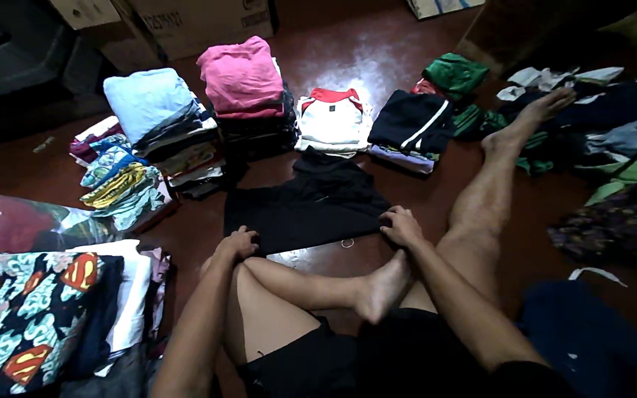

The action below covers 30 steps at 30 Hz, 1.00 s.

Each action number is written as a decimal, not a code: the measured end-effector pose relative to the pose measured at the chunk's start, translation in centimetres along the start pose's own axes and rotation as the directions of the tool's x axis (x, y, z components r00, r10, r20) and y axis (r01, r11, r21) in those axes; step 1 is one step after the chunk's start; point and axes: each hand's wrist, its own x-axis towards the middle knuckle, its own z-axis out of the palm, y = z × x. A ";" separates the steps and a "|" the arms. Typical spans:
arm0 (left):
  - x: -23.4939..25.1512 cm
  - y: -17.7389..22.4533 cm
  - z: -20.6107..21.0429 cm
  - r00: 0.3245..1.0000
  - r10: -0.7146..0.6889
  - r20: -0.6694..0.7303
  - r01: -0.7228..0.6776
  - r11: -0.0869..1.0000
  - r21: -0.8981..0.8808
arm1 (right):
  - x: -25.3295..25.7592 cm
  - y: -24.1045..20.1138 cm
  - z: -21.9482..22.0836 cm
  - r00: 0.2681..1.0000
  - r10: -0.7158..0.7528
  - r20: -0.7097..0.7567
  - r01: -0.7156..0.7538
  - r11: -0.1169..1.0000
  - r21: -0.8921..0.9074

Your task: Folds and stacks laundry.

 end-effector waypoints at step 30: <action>5.5 -4.5 -5.8 0.927 -0.111 -0.358 0.107 0.994 -0.033 | 16.7 -18.7 -2.4 0.996 -0.080 0.035 0.072 0.981 0.182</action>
